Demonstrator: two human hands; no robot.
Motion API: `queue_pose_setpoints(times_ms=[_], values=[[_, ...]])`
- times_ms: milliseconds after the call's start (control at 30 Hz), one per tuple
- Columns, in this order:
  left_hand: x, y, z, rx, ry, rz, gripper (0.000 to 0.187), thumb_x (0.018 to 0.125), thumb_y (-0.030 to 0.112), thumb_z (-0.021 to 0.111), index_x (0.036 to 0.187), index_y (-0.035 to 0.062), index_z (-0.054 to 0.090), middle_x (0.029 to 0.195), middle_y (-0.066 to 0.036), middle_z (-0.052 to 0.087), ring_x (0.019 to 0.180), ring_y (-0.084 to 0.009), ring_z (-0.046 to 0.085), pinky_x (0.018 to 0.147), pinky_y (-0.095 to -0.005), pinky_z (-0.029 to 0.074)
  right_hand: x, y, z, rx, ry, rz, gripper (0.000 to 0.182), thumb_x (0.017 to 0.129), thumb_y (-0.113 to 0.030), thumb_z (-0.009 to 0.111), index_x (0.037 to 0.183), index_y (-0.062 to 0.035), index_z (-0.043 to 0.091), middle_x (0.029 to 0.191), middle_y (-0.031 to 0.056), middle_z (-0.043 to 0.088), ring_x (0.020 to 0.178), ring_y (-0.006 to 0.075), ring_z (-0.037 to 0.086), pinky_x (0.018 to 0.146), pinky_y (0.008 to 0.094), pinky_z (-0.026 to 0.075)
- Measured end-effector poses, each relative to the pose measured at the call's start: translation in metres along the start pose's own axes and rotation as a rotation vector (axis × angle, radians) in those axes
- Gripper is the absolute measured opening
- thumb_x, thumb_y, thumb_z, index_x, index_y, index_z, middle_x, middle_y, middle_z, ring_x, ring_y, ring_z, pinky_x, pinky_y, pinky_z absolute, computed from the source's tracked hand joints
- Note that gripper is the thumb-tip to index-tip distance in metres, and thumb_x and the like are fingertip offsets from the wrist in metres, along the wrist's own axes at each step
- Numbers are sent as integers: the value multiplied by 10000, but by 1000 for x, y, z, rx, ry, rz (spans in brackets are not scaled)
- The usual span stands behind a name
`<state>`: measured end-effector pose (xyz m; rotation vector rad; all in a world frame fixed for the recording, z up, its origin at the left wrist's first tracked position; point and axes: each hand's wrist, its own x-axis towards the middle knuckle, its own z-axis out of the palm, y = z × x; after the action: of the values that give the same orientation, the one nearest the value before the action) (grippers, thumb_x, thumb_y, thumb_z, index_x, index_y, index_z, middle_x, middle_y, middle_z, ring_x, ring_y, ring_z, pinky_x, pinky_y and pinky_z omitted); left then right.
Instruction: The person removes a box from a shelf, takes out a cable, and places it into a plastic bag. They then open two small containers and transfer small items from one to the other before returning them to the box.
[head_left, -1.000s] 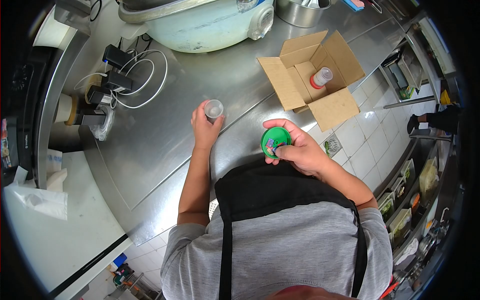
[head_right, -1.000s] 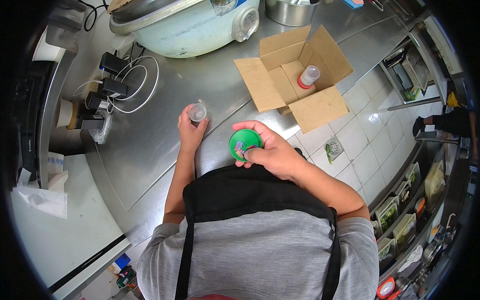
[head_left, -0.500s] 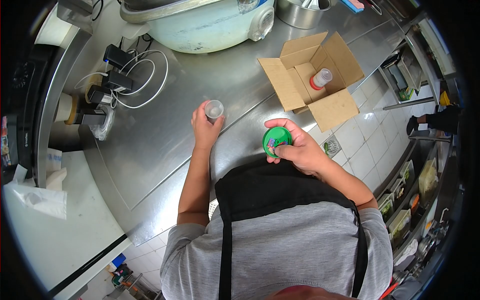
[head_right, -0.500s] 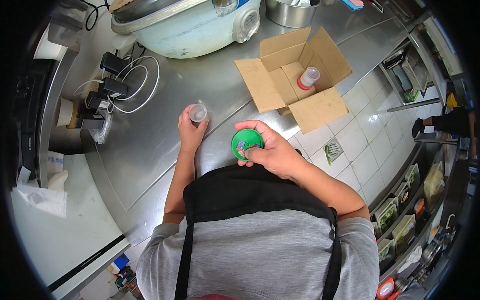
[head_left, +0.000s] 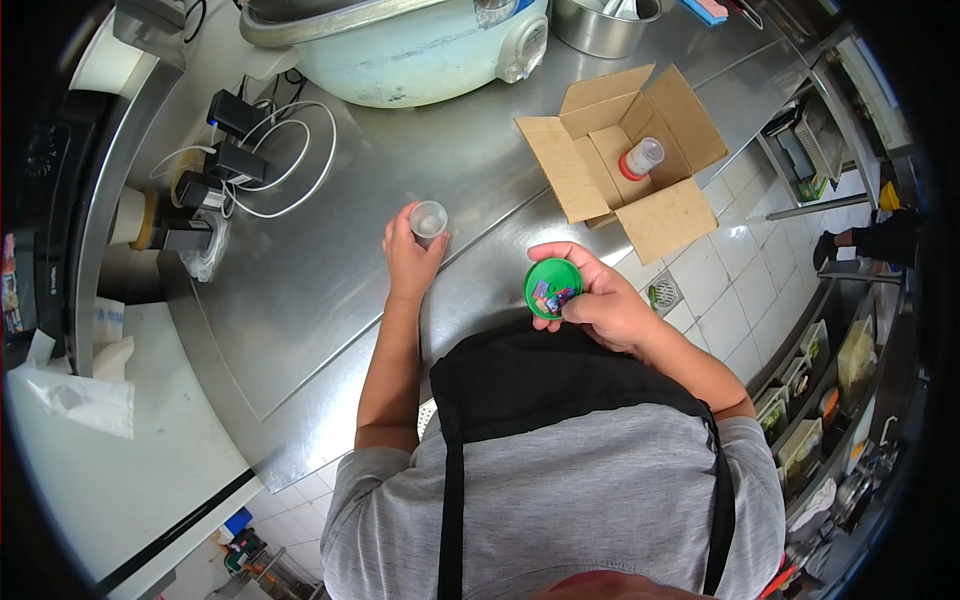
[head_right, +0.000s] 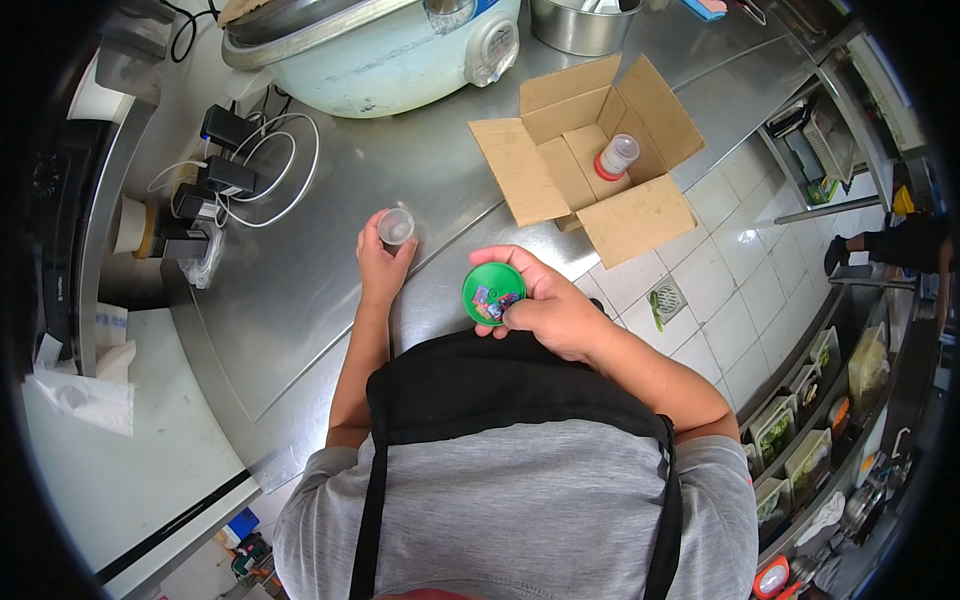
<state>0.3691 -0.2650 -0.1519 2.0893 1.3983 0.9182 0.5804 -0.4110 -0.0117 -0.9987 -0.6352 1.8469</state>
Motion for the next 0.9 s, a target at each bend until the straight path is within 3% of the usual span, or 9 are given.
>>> queue_pose_setpoints(times_ms=[67, 167, 900], values=[[0, 0, 0, 6, 0, -1, 555, 597, 155, 699, 1096, 85, 467, 1028, -108, 527, 999, -281, 460, 860, -378, 339, 0, -1, 1, 30, 3, 26, 674, 571, 135, 383, 1210, -77, 355, 907, 98, 521, 753, 195, 571, 639, 262, 444], [0, 1, -1, 8, -2, -9, 557, 593, 152, 701, 1095, 88, 468, 1025, -108, 528, 996, -281, 462, 856, -379, 341, -1, 2, -2, 59, -20, 13, 616, 629, 110, 403, 1209, -93, 369, 937, 86, 533, 774, 181, 578, 652, 248, 443], [0, 5, -2, 1, -7, -6, 547, 608, 152, 692, 1100, 95, 461, 1027, -96, 532, 1002, -280, 458, 857, -387, 334, -3, 5, -3, 8, -20, 0, 627, 617, 100, 392, 1213, -92, 362, 948, 78, 535, 796, 168, 571, 665, 243, 429]])
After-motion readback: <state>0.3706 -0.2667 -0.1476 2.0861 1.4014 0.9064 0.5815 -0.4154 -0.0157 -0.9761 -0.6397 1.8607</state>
